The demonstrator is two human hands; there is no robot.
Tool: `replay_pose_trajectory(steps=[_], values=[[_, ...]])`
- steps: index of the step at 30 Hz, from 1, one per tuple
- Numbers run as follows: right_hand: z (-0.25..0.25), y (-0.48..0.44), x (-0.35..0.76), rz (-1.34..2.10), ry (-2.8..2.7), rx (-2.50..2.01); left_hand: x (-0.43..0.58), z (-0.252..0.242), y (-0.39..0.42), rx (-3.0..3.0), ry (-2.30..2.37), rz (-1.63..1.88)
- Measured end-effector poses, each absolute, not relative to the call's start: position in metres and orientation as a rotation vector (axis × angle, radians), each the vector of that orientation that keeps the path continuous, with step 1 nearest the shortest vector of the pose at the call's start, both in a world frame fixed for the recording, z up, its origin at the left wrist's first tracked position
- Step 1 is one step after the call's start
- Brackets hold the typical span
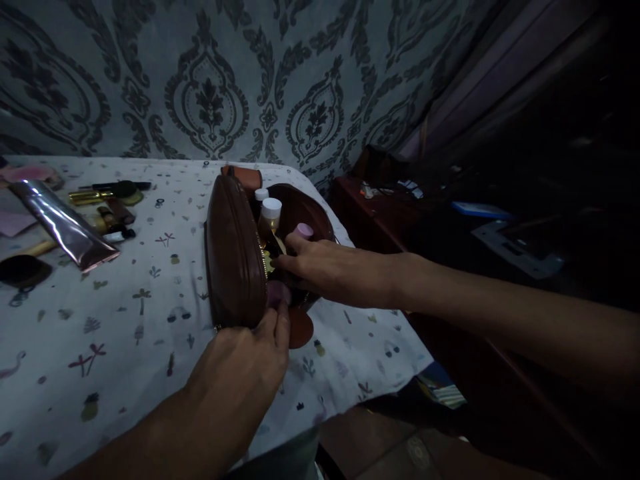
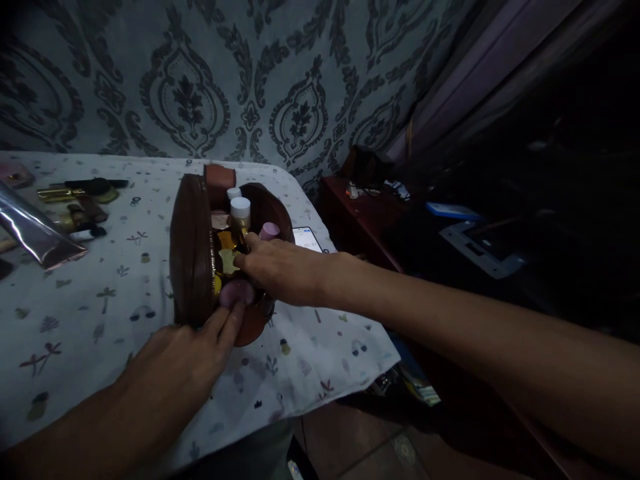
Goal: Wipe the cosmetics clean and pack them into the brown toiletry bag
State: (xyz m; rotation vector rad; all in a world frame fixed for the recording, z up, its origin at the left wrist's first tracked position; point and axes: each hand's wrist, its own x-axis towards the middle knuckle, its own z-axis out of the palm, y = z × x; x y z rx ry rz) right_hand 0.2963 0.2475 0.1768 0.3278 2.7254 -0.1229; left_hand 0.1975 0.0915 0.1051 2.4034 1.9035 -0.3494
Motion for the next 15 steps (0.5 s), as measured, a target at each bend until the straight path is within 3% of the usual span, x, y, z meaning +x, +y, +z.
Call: replay_pose_trajectory(steps=[8, 15], values=[[0.184, 0.241, 0.307, -0.022, 2.891, 0.354, 0.196, 0.093, 0.090, 2.382, 1.948, -0.201], [0.182, 0.241, 0.308, 0.097, 2.887, 0.425, 0.198, 0.097, 0.092, 2.450, 1.934, -0.356]])
